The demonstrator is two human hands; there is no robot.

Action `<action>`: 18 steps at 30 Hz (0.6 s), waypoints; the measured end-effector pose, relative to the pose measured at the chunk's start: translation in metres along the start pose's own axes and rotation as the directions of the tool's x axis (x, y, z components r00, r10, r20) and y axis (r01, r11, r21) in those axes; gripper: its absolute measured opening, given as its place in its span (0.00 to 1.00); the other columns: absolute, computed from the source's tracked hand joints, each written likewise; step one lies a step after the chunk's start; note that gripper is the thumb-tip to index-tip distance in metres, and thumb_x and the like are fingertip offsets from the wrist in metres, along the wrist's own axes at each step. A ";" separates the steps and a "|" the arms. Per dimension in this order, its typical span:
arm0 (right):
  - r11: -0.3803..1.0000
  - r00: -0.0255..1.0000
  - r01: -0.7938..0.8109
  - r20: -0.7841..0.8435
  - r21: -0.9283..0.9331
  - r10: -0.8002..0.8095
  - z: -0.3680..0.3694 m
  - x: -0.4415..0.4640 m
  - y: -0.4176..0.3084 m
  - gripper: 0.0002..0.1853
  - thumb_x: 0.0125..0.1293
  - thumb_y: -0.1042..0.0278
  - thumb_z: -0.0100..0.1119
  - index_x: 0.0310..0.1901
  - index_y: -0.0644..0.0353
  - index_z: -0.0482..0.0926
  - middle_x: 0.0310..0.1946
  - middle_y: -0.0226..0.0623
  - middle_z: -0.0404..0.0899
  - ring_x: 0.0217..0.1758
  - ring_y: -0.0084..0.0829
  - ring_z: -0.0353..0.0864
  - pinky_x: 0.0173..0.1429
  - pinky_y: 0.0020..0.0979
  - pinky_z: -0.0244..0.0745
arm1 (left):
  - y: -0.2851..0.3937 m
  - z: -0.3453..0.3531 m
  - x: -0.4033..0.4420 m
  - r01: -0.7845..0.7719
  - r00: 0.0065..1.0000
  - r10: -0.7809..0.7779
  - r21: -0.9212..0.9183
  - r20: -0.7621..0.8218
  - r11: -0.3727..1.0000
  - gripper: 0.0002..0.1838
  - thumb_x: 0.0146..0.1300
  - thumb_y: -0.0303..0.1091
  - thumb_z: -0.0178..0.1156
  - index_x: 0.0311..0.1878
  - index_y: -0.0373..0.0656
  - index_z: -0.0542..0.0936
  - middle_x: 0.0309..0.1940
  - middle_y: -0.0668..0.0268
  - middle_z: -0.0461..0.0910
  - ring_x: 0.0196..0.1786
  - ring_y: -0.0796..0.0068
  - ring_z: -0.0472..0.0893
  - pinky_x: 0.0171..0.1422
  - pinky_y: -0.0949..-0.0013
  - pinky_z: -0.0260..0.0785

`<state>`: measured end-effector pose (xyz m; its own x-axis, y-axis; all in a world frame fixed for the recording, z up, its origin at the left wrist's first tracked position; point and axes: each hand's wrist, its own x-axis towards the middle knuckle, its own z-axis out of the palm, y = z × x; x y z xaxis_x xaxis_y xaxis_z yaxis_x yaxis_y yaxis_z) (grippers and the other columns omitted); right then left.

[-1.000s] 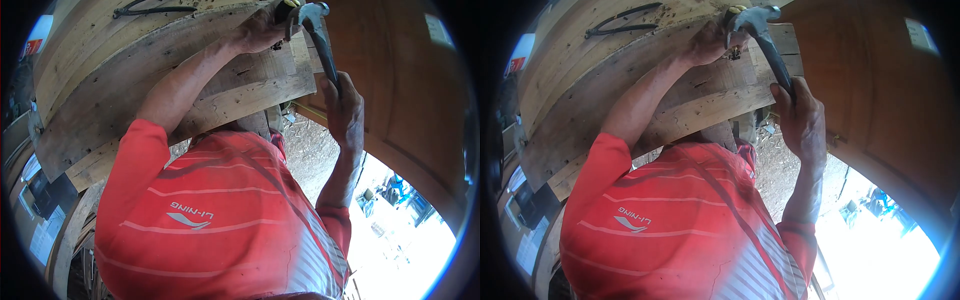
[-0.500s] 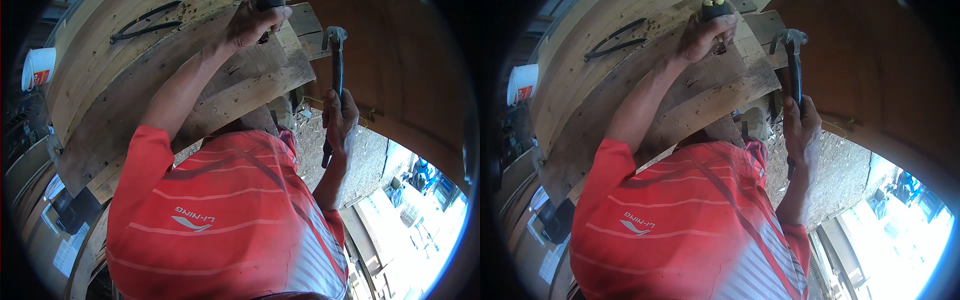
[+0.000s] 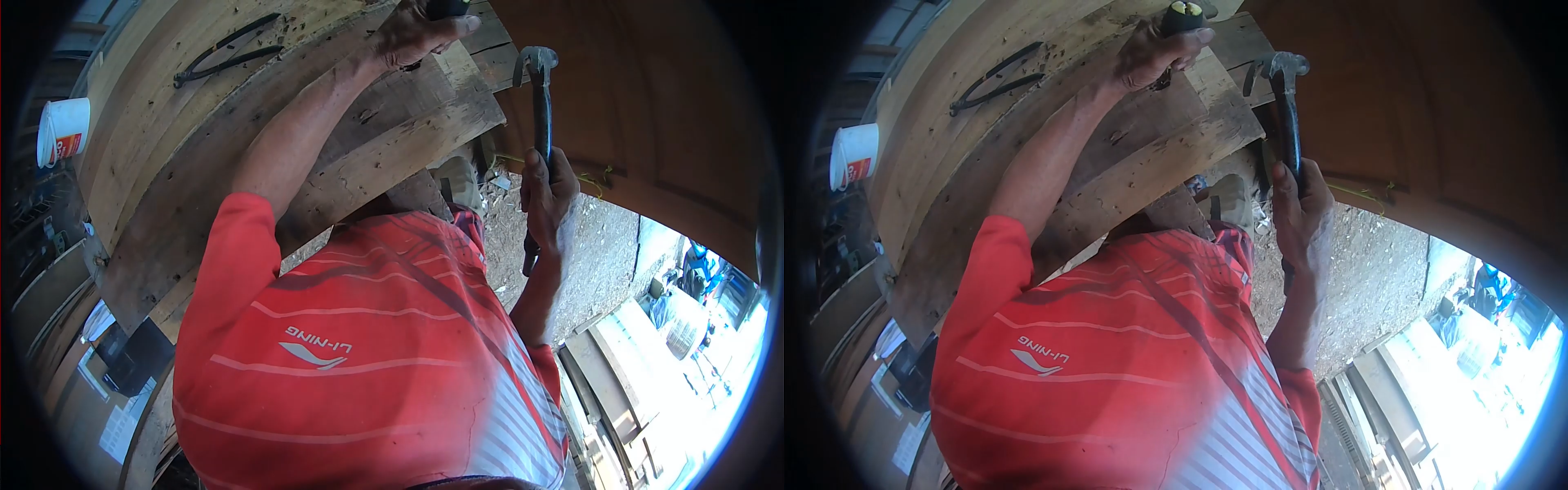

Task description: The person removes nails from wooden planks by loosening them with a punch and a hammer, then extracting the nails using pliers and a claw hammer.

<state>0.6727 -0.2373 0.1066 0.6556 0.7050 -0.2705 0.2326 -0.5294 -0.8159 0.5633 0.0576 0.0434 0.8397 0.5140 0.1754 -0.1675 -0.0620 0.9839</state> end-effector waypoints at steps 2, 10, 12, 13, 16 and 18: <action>0.999 0.999 0.037 -0.029 0.010 -0.037 0.001 -0.001 -0.008 0.24 0.79 0.44 0.60 0.44 0.63 0.79 0.24 0.24 0.72 0.28 0.15 0.67 0.31 0.25 0.64 | -0.003 -0.001 0.003 0.008 1.000 -0.010 0.149 0.013 0.989 0.20 0.67 0.51 0.71 0.32 0.52 0.72 0.23 0.77 0.69 0.24 0.81 0.67 0.30 0.67 0.63; 0.779 0.828 0.537 -0.381 0.324 -0.412 0.014 0.005 -0.049 0.20 0.83 0.50 0.54 0.50 0.63 0.77 0.21 0.26 0.71 0.20 0.15 0.69 0.22 0.22 0.62 | -0.016 0.006 0.004 0.012 0.996 -0.029 0.189 0.090 0.982 0.14 0.65 0.46 0.70 0.40 0.47 0.80 0.24 0.76 0.73 0.28 0.81 0.74 0.34 0.69 0.70; 0.857 0.862 0.468 -0.326 0.215 -0.389 0.023 0.013 -0.051 0.16 0.82 0.53 0.55 0.51 0.61 0.76 0.22 0.29 0.72 0.21 0.20 0.73 0.24 0.26 0.66 | -0.024 0.004 0.006 0.013 0.994 -0.034 0.190 0.108 0.982 0.15 0.62 0.46 0.73 0.39 0.47 0.81 0.26 0.76 0.75 0.29 0.82 0.76 0.36 0.69 0.71; 0.915 0.894 0.395 -0.259 0.074 -0.365 0.028 0.018 -0.046 0.16 0.81 0.54 0.57 0.51 0.62 0.75 0.22 0.33 0.74 0.21 0.24 0.75 0.25 0.32 0.68 | -0.028 0.004 0.006 -0.017 0.992 -0.006 0.181 0.128 0.983 0.15 0.62 0.45 0.73 0.40 0.47 0.81 0.26 0.76 0.76 0.29 0.82 0.76 0.36 0.69 0.71; 0.883 0.936 0.345 0.054 -0.319 -0.347 0.021 0.021 -0.056 0.16 0.80 0.55 0.59 0.47 0.62 0.74 0.22 0.46 0.76 0.25 0.39 0.81 0.31 0.45 0.73 | -0.024 0.006 0.007 -0.045 0.992 0.030 0.115 0.126 0.992 0.14 0.61 0.42 0.74 0.40 0.47 0.81 0.26 0.76 0.76 0.29 0.83 0.75 0.34 0.71 0.70; 0.909 0.933 0.357 0.028 -0.213 -0.359 0.017 0.023 -0.070 0.17 0.80 0.55 0.59 0.43 0.63 0.73 0.22 0.48 0.76 0.25 0.42 0.81 0.31 0.46 0.72 | -0.005 0.013 0.003 0.023 0.999 -0.024 0.013 0.049 1.000 0.12 0.62 0.41 0.73 0.40 0.47 0.80 0.26 0.77 0.75 0.28 0.84 0.74 0.33 0.72 0.68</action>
<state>0.6595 -0.1756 0.1486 0.5076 0.8612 0.0266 0.5986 -0.3304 -0.7297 0.5738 0.0482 0.0397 0.8677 0.4729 0.1535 -0.1415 -0.0611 0.9880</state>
